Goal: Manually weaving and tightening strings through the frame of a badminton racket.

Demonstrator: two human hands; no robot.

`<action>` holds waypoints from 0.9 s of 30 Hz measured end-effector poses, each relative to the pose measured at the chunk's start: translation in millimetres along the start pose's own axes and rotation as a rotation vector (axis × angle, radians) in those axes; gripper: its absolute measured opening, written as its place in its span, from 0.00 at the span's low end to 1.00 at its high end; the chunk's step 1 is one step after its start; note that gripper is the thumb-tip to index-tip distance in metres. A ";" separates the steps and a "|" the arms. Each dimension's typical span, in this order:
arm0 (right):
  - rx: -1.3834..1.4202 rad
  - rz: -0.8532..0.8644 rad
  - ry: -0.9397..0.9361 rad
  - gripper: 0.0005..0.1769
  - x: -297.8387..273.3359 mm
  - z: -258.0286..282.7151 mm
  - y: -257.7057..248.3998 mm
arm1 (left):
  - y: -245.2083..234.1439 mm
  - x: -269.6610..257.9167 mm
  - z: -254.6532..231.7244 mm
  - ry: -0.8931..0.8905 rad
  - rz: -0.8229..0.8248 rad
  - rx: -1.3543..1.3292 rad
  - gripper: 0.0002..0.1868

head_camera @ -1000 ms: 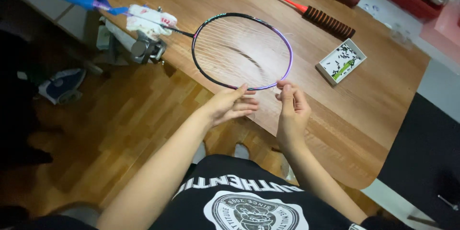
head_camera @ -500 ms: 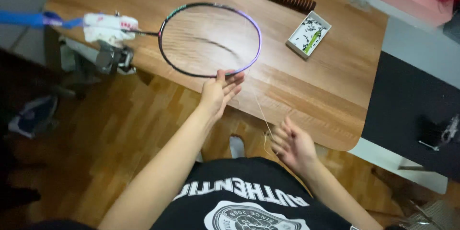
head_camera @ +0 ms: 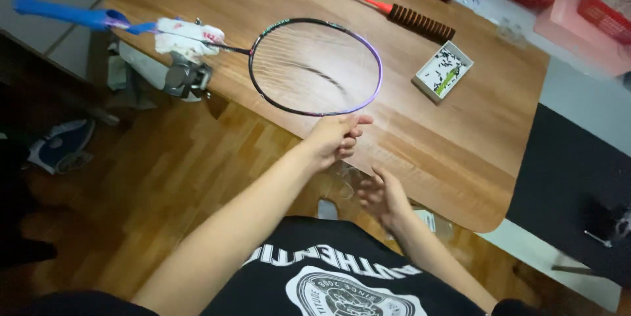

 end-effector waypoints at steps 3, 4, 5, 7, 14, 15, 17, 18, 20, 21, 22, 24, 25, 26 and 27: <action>-0.669 -0.228 -0.297 0.16 1.6 41.3 -6.6 | 5.6 -7.9 13.4 -0.025 -0.131 0.290 0.17; -0.668 -0.183 -0.410 0.16 0.8 58.4 14.0 | -6.1 -6.7 12.8 0.132 -0.290 0.567 0.17; -0.668 -0.126 -0.535 0.18 1.3 79.4 41.0 | -13.0 -7.0 5.7 0.307 -0.451 0.845 0.17; -0.625 0.038 -0.460 0.19 8.8 77.8 73.4 | -16.5 -16.1 9.9 0.436 -0.472 1.006 0.17; -0.620 0.083 -1.056 0.15 13.0 98.6 108.0 | -54.7 16.2 55.8 0.079 -0.290 0.548 0.22; -0.617 0.080 -1.057 0.15 7.5 102.9 115.0 | -43.7 9.2 43.9 0.077 -0.288 0.552 0.22; -0.230 0.236 -0.830 0.14 5.1 101.5 135.1 | -29.1 -4.4 22.8 -0.001 -0.293 0.201 0.23; -0.233 0.244 -0.832 0.14 18.0 102.8 127.8 | -29.5 -2.0 12.6 0.007 -0.293 0.199 0.23; 0.008 0.307 -0.609 0.14 47.8 90.4 106.9 | -33.9 1.7 1.0 0.037 -0.333 0.135 0.25; 0.009 0.304 -0.616 0.14 35.5 86.1 99.2 | -38.2 11.7 7.3 0.035 -0.327 0.138 0.25; 0.067 0.267 -0.446 0.14 27.2 71.7 89.6 | -43.6 20.4 9.3 0.094 -0.356 0.125 0.25; 0.144 0.224 -0.296 0.15 11.9 63.2 58.0 | -41.4 30.9 7.5 0.144 -0.369 0.132 0.25; 0.108 0.333 -0.217 0.16 3.8 56.4 43.8 | -41.3 25.0 6.4 0.161 -0.401 0.130 0.24; 0.072 0.443 -0.137 0.17 -5.9 48.0 29.3 | -41.8 18.3 5.6 0.178 -0.433 0.128 0.24; 0.070 0.447 -0.140 0.17 -11.5 45.9 -0.1 | -37.9 16.5 4.5 0.184 -0.431 0.129 0.24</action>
Point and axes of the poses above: each hand's wrist, its own x-axis towards the middle knuckle, its own y-axis out of the palm, z = x × y, the point moved 7 cm from there along x, towards the middle knuckle, and after that the axes turned 15 degrees about -y, right-handed, at the moved point
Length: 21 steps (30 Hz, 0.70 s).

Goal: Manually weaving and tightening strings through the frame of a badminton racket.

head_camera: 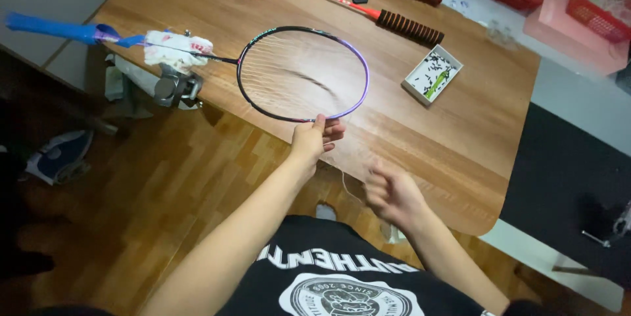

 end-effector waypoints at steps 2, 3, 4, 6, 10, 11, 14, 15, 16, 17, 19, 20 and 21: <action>-0.189 -0.482 0.128 0.08 -45.9 -0.7 -81.6 | 5.7 -6.2 -2.7 -0.035 0.014 -0.034 0.25; -0.194 -0.475 0.123 0.08 -41.3 10.6 -152.9 | 7.2 -3.4 -9.0 -0.027 0.016 -0.036 0.25; -0.290 -0.453 0.139 0.08 -66.9 -1.0 -225.6 | 7.8 -3.3 -4.4 -0.039 0.035 -0.063 0.26; -0.486 -0.396 0.168 0.09 -115.6 -42.8 -330.8 | 8.9 -4.6 3.8 -0.056 0.056 -0.084 0.27; -0.906 -0.212 0.220 0.13 -101.8 -71.5 -426.3 | 8.7 -18.2 -11.0 -0.126 0.175 -0.094 0.28; -1.008 -0.164 0.243 0.14 -97.9 -80.9 -439.4 | 8.2 -24.0 -8.7 -0.205 0.216 -0.073 0.28; -1.328 -0.017 0.295 0.17 -68.3 -80.0 -457.2 | 2.3 -37.9 -23.8 -0.293 0.273 0.266 0.24; -1.434 0.035 0.300 0.19 -49.0 -74.1 -448.0 | -8.4 -40.3 -39.5 -0.285 0.274 0.266 0.24; -1.523 0.081 0.313 0.20 -41.5 -82.2 -439.6 | -23.0 -44.9 -55.9 -0.172 0.217 0.444 0.23; -1.611 0.129 0.326 0.21 -33.6 -91.4 -431.1 | -36.9 -50.2 -72.7 -0.057 0.160 0.620 0.21; -1.802 0.245 0.345 0.24 12.9 -61.3 -254.0 | -75.2 -53.6 -104.0 0.028 0.084 0.539 0.20; -1.907 0.312 0.348 0.25 5.9 -47.9 -151.9 | -98.0 -56.9 -127.5 0.124 0.008 0.448 0.19; -1.914 0.323 0.342 0.25 21.9 -33.9 -99.8 | -114.8 -58.6 -140.0 0.133 0.000 0.443 0.19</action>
Point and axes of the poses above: each hand's wrist, its own x-axis towards the middle knuckle, its own y-axis out of the palm, z = x × y, the point moved 7 cm from there along x, towards the middle knuckle, and after that the axes turned 15 degrees about -y, right-handed, at the moved point
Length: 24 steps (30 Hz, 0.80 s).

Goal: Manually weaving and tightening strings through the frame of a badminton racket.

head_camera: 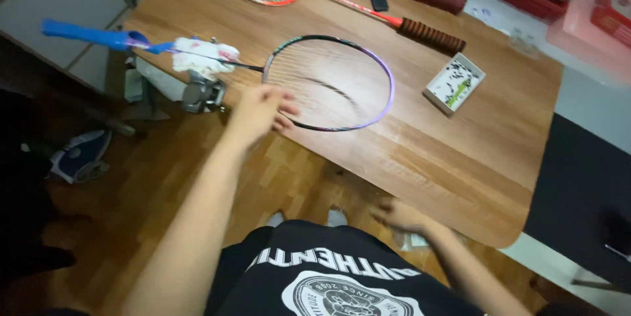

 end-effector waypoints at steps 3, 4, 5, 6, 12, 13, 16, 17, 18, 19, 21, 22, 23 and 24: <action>0.309 -0.093 -0.153 0.26 9.3 116.7 -80.8 | -62.5 3.5 -10.2 0.159 -0.163 -0.070 0.16; 0.328 -0.181 -0.124 0.24 13.3 136.6 -106.5 | -79.9 11.1 -17.2 0.249 -0.228 -0.069 0.14; 0.342 -0.260 -0.092 0.22 15.0 155.3 -131.1 | -95.8 16.2 -19.2 0.332 -0.296 -0.076 0.12; 0.342 -0.250 -0.092 0.22 13.8 172.5 -139.9 | -102.4 24.8 -23.1 0.325 -0.303 -0.080 0.12; 0.129 -0.882 0.034 0.16 9.0 162.9 -214.5 | -101.8 79.3 -73.1 0.664 -0.530 0.348 0.09; 0.063 -0.974 -0.030 0.14 11.2 159.4 -224.0 | -97.6 103.1 -74.2 0.682 -0.496 0.340 0.10; 0.085 -1.077 -0.124 0.12 28.0 147.1 -241.5 | -89.3 140.5 -92.5 0.653 -0.470 0.386 0.11; 0.181 -1.088 -0.134 0.13 32.3 138.2 -240.7 | -82.8 148.4 -93.8 0.596 -0.461 0.443 0.11; 0.181 -1.076 -0.127 0.13 37.0 136.7 -244.8 | -82.4 144.9 -94.4 0.583 -0.460 0.439 0.11; 0.261 -1.083 -0.176 0.16 42.2 136.2 -250.3 | -80.0 147.1 -98.9 0.512 -0.437 0.489 0.11; 0.348 -1.094 -0.216 0.18 46.7 143.7 -262.5 | -77.9 154.4 -110.1 0.442 -0.404 0.547 0.11; 0.317 -1.049 -0.187 0.19 49.5 152.4 -266.6 | -79.1 163.3 -112.0 0.372 -0.346 0.512 0.12; 0.285 -0.986 -0.154 0.19 51.9 160.1 -266.6 | -80.4 168.9 -104.2 0.287 -0.293 0.468 0.13; 0.290 -0.975 -0.141 0.19 54.2 159.3 -266.4 | -77.4 166.8 -106.5 0.271 -0.286 0.467 0.13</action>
Point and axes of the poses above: each hand's wrist, its own x-axis towards the middle knuckle, its own y-axis out of the palm, z = x × y, the point moved 7 cm from there along x, towards the middle knuckle, and after that the axes turned 15 degrees about -y, right-handed, at the moved point
